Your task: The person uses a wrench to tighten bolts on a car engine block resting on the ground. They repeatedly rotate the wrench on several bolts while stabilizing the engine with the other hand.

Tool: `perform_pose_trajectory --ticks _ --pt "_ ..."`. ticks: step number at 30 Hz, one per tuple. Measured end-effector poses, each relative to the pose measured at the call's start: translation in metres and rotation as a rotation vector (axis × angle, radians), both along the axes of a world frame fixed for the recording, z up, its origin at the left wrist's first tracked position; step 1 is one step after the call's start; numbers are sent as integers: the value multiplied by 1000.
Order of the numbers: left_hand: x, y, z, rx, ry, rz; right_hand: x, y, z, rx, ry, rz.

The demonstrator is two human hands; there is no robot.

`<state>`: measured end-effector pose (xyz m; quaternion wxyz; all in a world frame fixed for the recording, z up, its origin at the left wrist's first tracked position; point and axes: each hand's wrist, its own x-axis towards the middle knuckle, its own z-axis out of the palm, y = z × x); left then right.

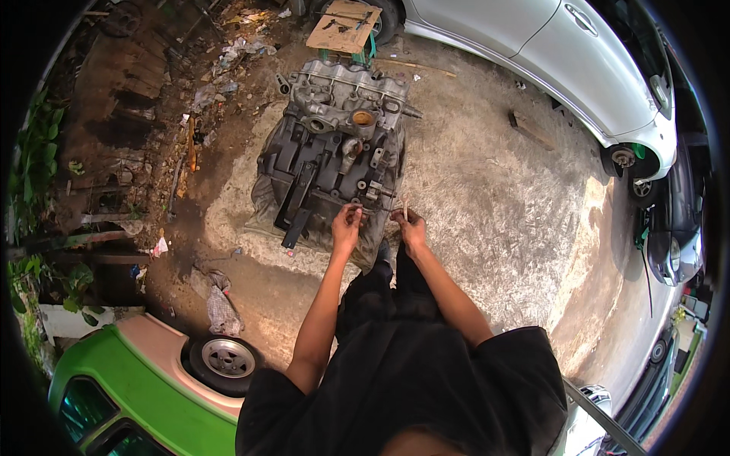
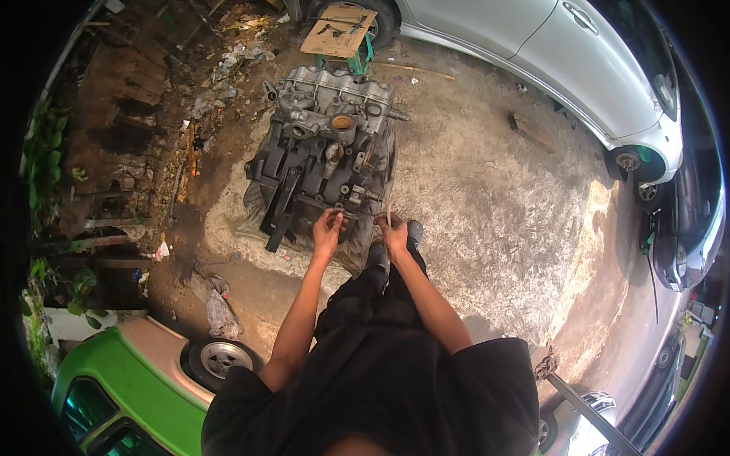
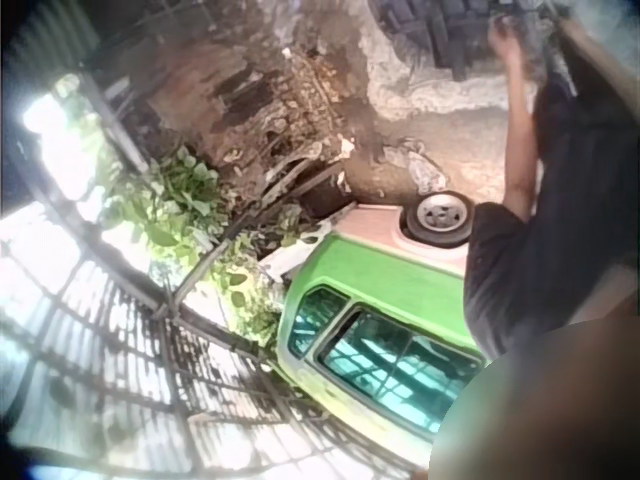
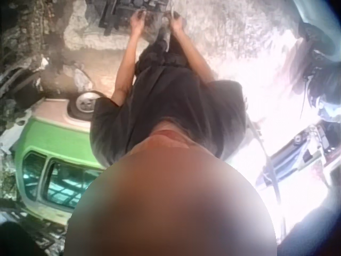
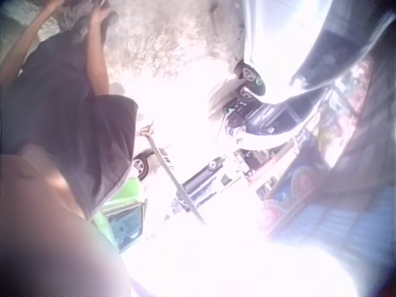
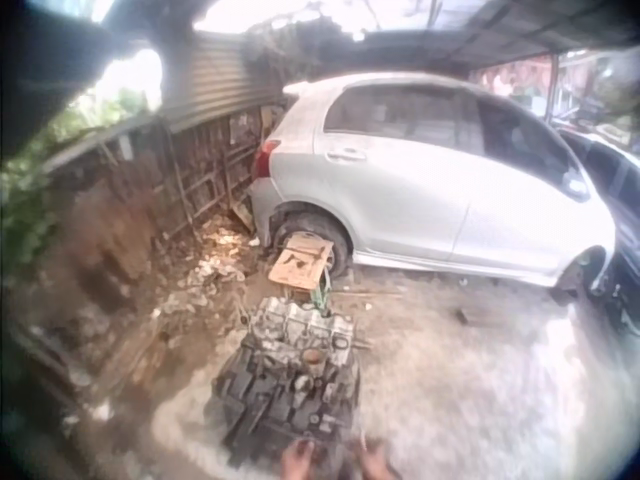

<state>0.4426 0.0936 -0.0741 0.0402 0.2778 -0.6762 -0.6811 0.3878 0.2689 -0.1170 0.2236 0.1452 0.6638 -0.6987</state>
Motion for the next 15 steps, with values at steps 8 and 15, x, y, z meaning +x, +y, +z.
perform_pose_trajectory --ticks 8,15 --pt "-8 -10 -20 -290 -103 -255 -10 -29 -17 72 -93 -57" --pt "-10 -8 -29 -162 -117 -239 -9 -34 -20 42 -126 -57"
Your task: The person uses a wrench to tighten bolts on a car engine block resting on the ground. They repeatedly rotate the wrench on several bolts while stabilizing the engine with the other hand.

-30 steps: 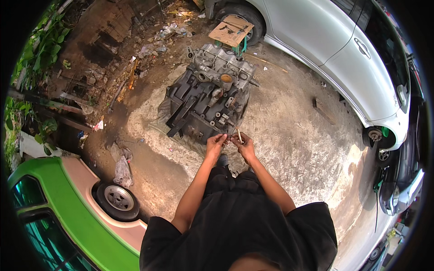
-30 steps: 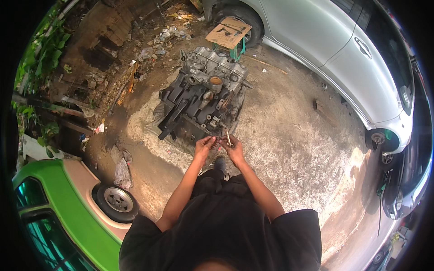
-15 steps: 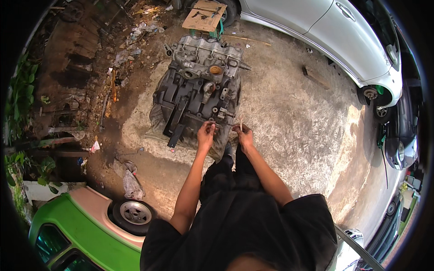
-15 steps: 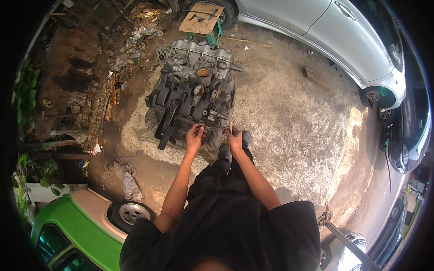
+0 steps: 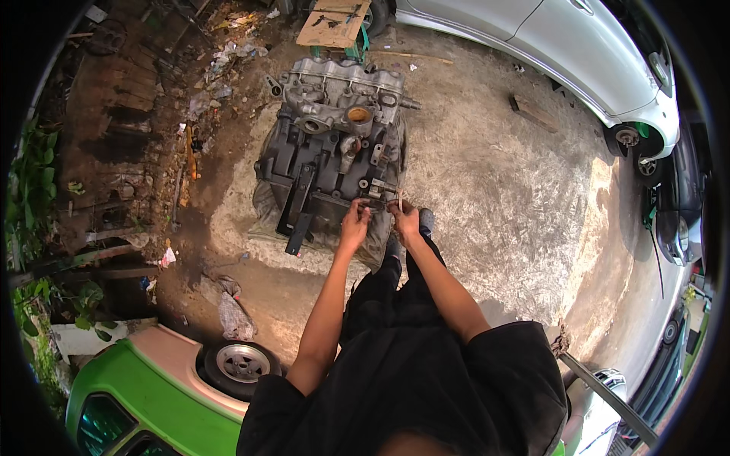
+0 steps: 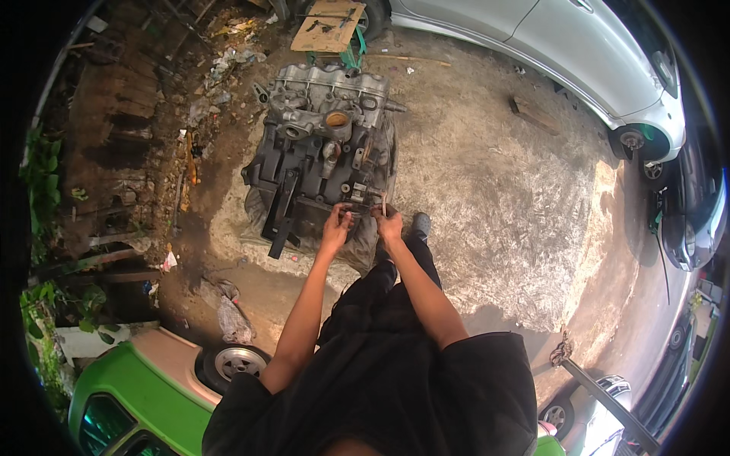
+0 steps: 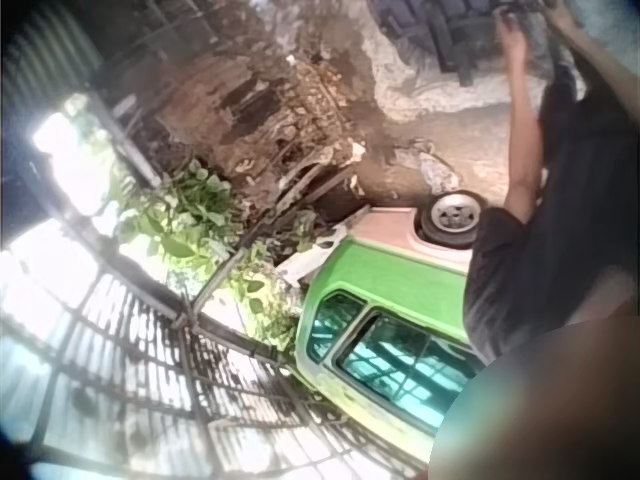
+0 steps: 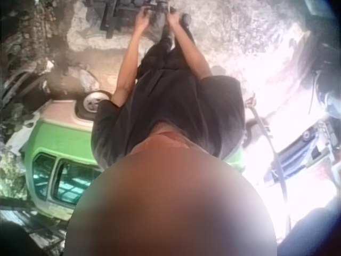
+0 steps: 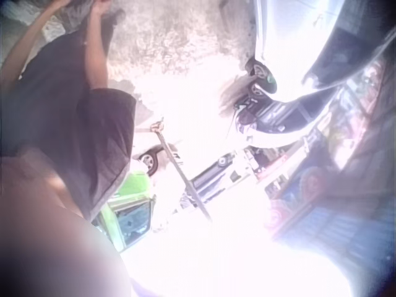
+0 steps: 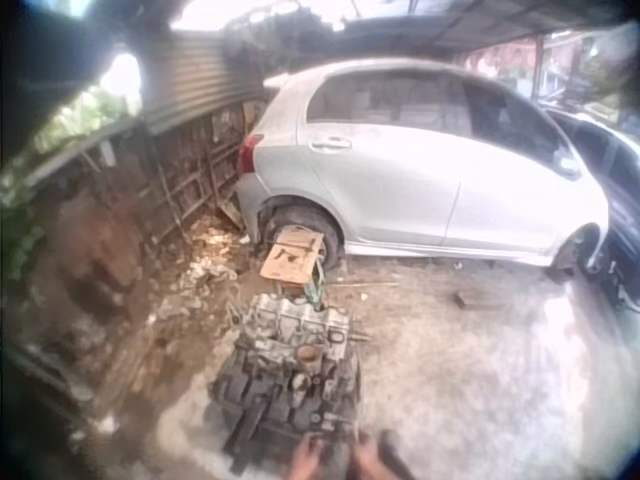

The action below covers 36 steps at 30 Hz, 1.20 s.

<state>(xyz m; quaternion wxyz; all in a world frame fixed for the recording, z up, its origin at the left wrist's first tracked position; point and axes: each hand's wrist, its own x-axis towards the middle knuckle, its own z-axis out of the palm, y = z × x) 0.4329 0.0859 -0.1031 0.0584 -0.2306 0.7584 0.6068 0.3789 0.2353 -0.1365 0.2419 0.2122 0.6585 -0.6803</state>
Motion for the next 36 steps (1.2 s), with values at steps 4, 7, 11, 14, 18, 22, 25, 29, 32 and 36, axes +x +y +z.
perform_pose_trajectory --ticks 4,7,11,14,18,22,25,29,32,36 --pt "2 -5 -8 4 50 -43 -1 -10 -10 -29 121 7" --pt "3 -7 -12 30 62 -66 -4 -20 -16 -4 127 35" --pt "4 -1 -10 12 51 -33 -9 -24 -13 12 74 26" --pt "4 2 -2 -12 32 -18 -12 -19 -3 -14 -43 90" --pt "4 5 10 2 1 3 -13 -14 8 -59 -56 147" --pt "6 3 22 25 -64 14 -6 1 7 -84 -84 145" --pt "5 -4 26 39 -82 -20 -3 25 0 5 -6 223" --pt "6 -10 29 26 -19 -63 -7 50 -4 63 51 254" --pt "-1 -17 37 -14 32 -110 -13 54 2 23 46 201" --pt "-17 -31 56 -121 77 -185 -24 47 14 87 188 148"
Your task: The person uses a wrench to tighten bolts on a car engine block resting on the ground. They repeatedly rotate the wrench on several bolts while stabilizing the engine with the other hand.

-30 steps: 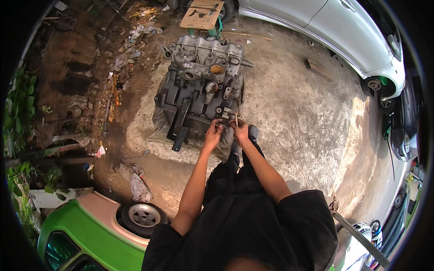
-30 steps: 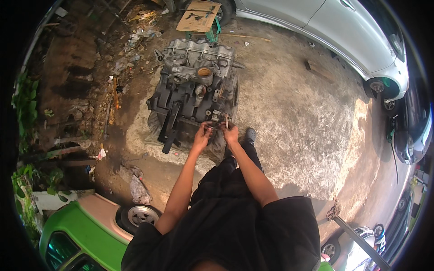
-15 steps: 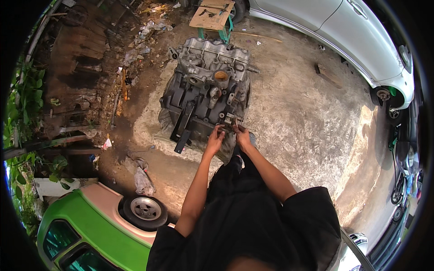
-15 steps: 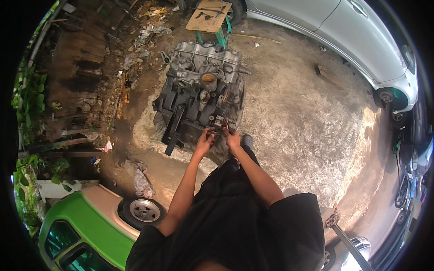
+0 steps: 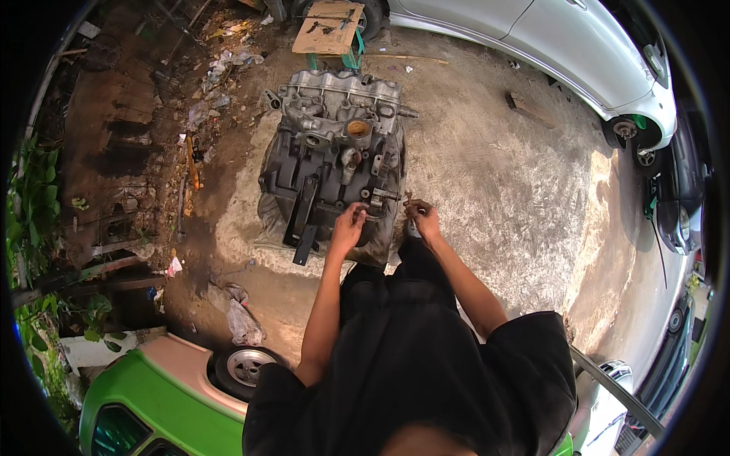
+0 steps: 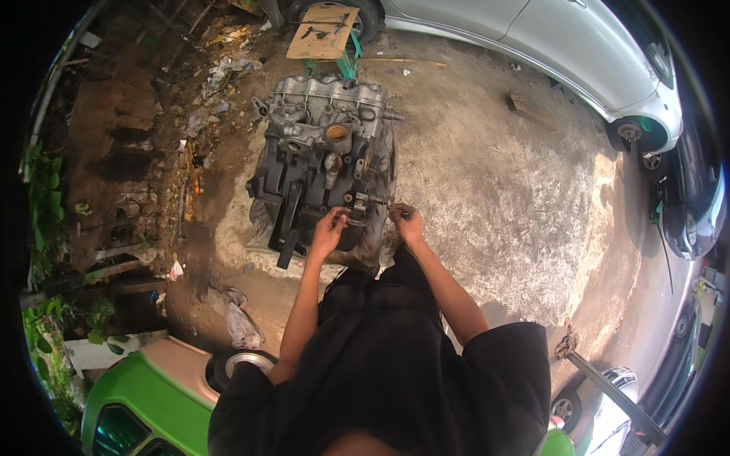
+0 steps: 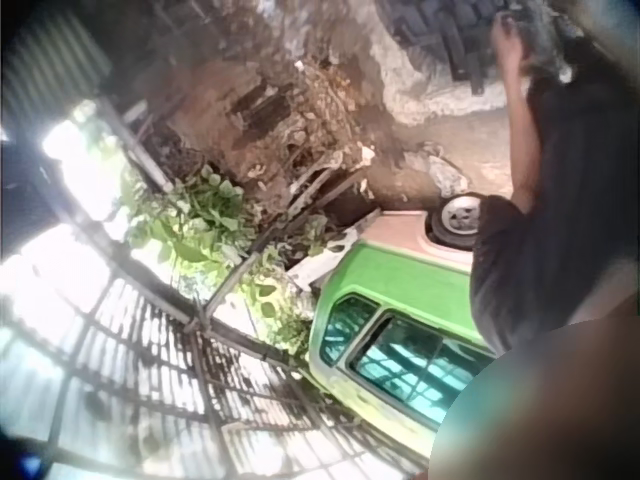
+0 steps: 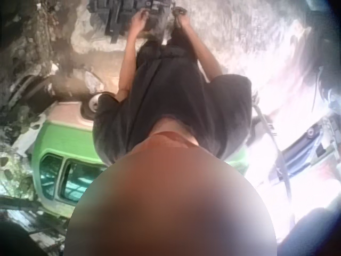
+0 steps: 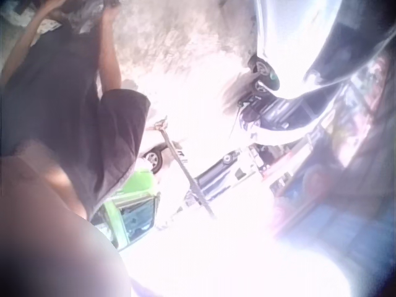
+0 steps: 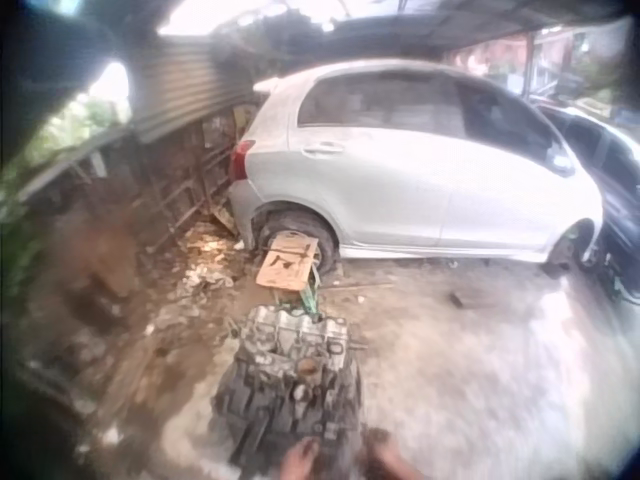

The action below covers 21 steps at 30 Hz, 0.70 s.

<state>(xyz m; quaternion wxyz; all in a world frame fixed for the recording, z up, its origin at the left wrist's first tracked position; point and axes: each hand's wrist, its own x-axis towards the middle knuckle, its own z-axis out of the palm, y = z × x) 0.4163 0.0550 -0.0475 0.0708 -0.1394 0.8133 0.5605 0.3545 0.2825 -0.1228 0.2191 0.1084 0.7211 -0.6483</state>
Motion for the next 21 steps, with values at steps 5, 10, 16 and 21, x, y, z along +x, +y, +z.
perform_pose_trajectory --ticks 5,10,16,21 --pt "-16 -26 14 -197 19 -149 -2 -9 14 190 200 -116" --pt "-16 -41 1 -285 48 -310 21 -21 27 112 193 -265" --pt "-11 -39 -12 -374 28 -473 21 -37 41 227 240 -269" --pt "-11 -37 -15 -385 61 -470 5 -50 57 422 321 -53"
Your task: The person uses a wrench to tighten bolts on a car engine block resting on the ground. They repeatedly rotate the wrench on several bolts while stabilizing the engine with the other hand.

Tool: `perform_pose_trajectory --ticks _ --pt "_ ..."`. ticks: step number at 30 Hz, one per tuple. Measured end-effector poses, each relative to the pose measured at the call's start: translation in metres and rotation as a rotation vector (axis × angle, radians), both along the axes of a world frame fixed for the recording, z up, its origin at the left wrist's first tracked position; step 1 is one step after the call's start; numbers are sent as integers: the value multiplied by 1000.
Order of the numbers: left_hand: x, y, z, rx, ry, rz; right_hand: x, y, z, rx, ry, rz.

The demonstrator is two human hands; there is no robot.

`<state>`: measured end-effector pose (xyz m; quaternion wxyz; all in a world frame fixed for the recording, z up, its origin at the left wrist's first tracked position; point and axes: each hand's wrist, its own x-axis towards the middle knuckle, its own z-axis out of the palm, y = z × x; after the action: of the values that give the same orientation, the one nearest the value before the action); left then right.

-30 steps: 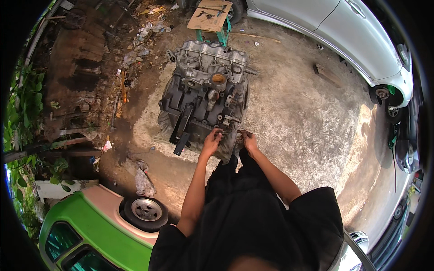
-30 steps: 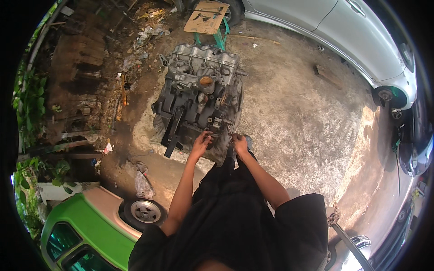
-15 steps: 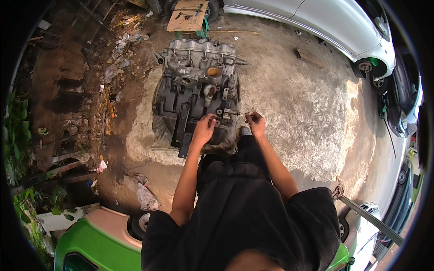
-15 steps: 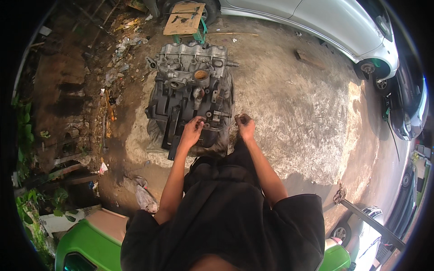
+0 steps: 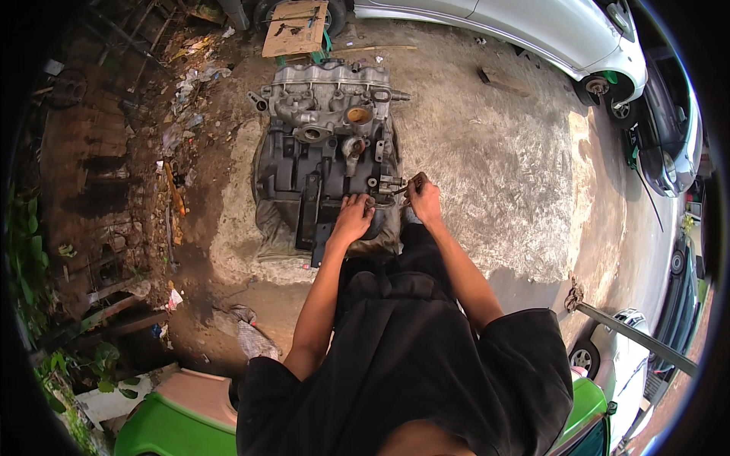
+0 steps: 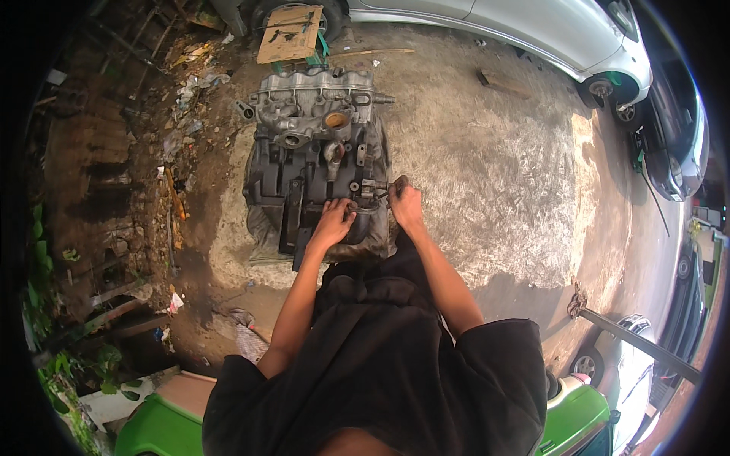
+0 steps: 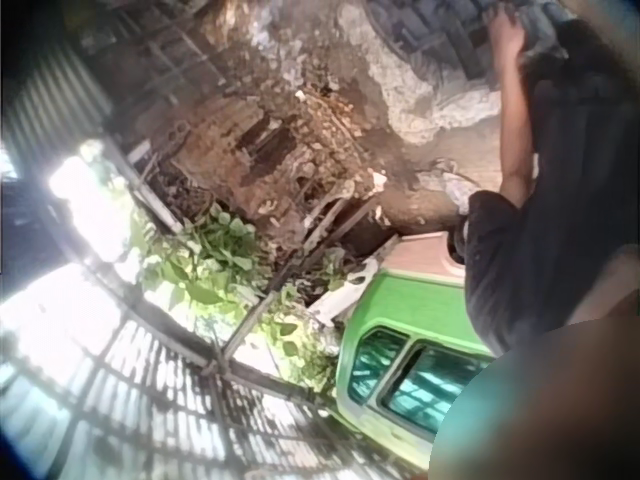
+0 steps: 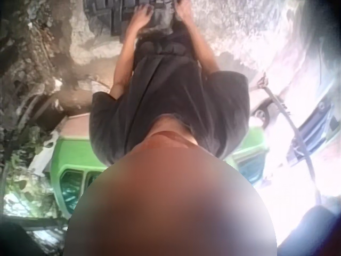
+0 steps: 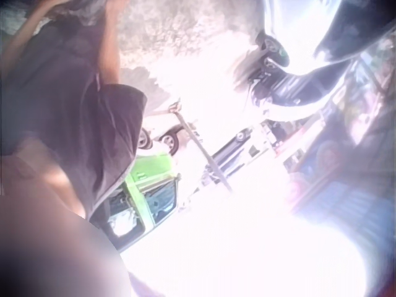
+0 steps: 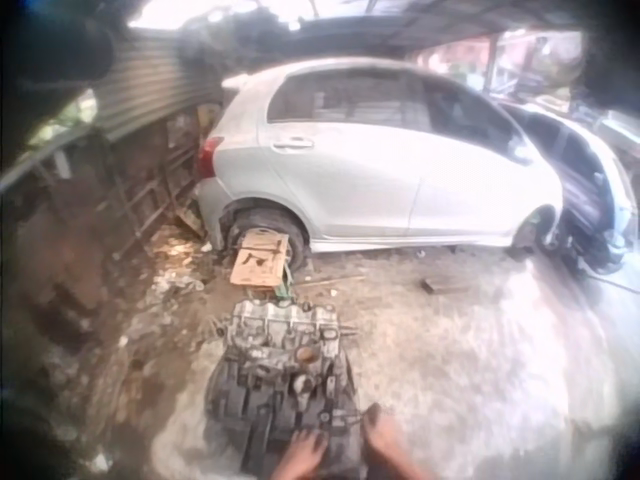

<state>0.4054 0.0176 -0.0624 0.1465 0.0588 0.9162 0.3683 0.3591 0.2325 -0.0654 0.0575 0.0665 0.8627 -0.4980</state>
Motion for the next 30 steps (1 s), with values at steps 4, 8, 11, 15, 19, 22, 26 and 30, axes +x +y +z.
perform_pose_trajectory --ticks 4,8,11,15,19,22,26,30 --pt "-1 0 0 -25 -2 -5 -1 -2 4 -117 -58 59" --pt "-2 -1 3 14 -61 -3 8 11 -6 -162 -25 66" --pt "-3 0 7 -9 -55 -16 12 19 -18 -233 -59 -41" --pt "-5 0 10 -2 -79 -20 3 25 -29 -251 -37 -52" --pt "-6 0 11 -6 -89 -11 -10 19 -31 -287 -56 -52" --pt "-5 0 10 2 -86 1 -16 9 -29 -240 -55 -12" --pt "-5 0 7 -10 -63 6 -25 -4 -26 -121 -51 3" --pt "-5 -1 2 -12 -45 -14 -38 -10 -24 26 -18 29"
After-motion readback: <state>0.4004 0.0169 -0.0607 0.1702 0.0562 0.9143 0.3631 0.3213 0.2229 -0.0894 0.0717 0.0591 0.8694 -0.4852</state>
